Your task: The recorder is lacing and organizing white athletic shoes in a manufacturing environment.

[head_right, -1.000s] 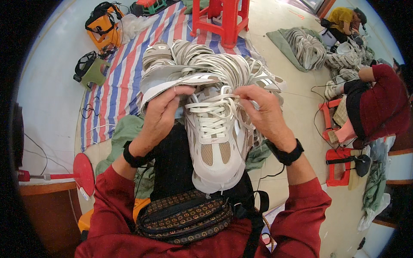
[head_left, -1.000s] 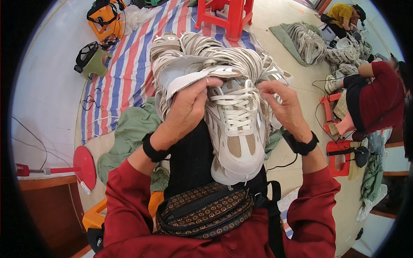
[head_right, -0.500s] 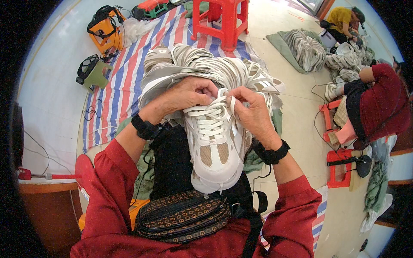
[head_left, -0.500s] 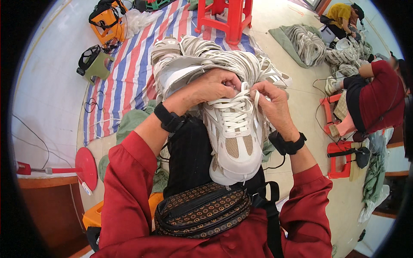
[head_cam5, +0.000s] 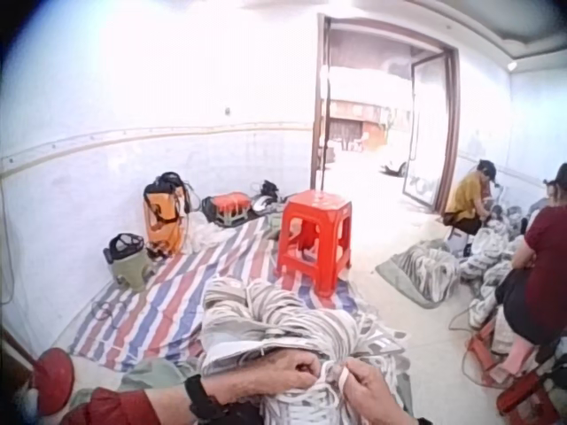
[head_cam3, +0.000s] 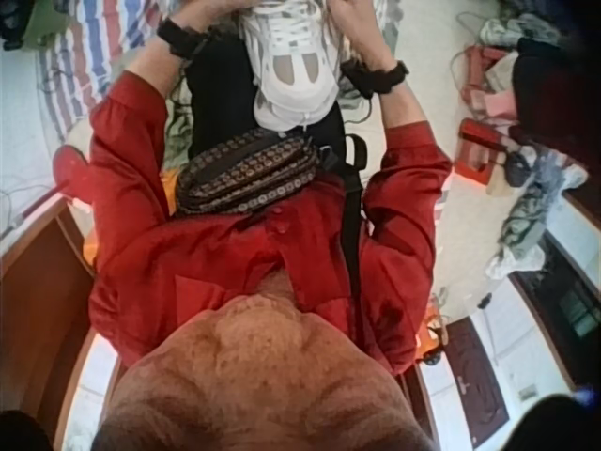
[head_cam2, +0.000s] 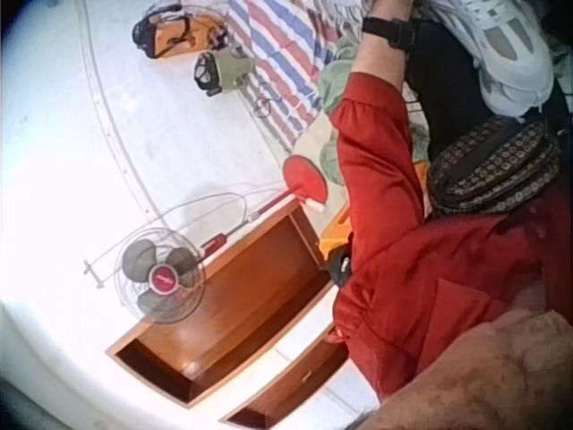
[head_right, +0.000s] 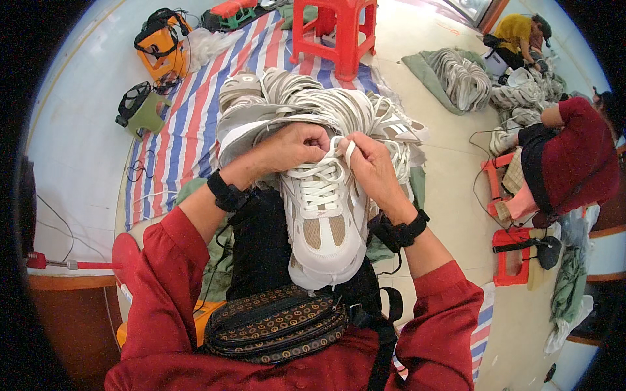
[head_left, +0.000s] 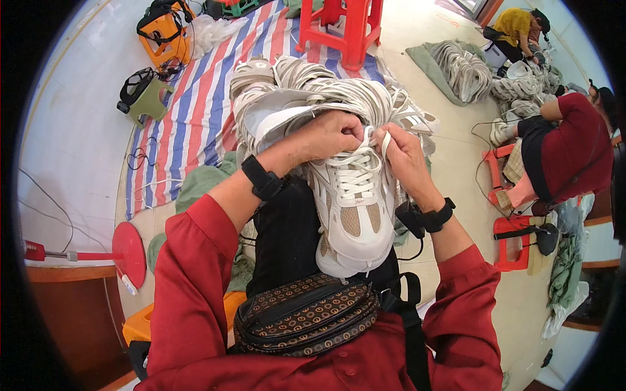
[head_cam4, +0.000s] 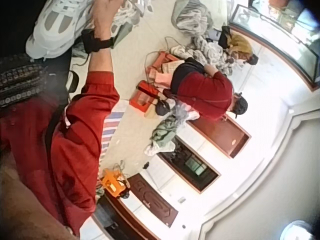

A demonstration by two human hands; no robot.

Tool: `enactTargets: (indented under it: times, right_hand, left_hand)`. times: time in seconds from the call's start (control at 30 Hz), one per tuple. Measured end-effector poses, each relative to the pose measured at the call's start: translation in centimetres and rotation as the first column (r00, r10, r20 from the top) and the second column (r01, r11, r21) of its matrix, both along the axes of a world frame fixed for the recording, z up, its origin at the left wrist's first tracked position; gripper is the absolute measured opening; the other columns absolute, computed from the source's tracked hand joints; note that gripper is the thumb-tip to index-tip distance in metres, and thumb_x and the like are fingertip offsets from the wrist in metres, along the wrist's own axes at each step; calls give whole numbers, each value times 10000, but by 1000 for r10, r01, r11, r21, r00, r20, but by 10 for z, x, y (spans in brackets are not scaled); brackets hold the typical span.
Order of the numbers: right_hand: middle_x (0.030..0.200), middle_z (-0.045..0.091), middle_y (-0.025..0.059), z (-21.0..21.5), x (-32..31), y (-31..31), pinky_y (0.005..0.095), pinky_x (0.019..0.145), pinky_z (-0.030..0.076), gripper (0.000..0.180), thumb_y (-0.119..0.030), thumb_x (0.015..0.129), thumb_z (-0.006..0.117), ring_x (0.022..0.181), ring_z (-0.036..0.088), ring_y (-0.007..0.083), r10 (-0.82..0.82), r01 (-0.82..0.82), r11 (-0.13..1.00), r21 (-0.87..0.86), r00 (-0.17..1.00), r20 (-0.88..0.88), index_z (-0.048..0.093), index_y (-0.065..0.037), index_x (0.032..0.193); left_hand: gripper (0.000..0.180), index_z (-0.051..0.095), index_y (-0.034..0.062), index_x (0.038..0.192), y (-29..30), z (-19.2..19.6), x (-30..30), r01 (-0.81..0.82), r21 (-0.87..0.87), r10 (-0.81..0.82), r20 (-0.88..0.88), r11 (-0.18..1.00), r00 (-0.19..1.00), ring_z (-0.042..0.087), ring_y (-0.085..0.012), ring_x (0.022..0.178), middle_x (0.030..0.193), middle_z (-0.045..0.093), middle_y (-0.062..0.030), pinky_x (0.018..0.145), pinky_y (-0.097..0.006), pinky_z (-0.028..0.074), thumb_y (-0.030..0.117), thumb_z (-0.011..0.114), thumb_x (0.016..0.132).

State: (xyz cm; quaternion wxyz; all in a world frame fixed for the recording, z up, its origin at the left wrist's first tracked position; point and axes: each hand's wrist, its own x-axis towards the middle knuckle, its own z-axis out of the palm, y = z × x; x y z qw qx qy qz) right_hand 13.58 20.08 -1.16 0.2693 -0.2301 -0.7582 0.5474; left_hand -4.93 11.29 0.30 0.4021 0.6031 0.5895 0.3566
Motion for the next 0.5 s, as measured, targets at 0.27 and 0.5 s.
enactTargets:
  times: [0.27,0.5]
  right_hand:
    - [710,570,4,0,-2,12,222,619,412,315,-238,1009,392,651,502,65,-10,-27,941,-338,994,-107,602,-25,910]
    - [719,602,4,-3,-3,17,212,644,417,332,-247,1019,377,645,514,64,-58,22,925,-378,995,-85,611,-40,906]
  left_hand:
    - [112,561,-20,843,-25,23,6,-101,86,121,-277,991,953,520,-170,708,742,576,-99,670,-329,440,91,554,855]
    - [35,510,-15,849,-110,32,11,-193,467,386,-362,863,848,549,-362,733,747,558,-181,667,-393,438,17,514,834]
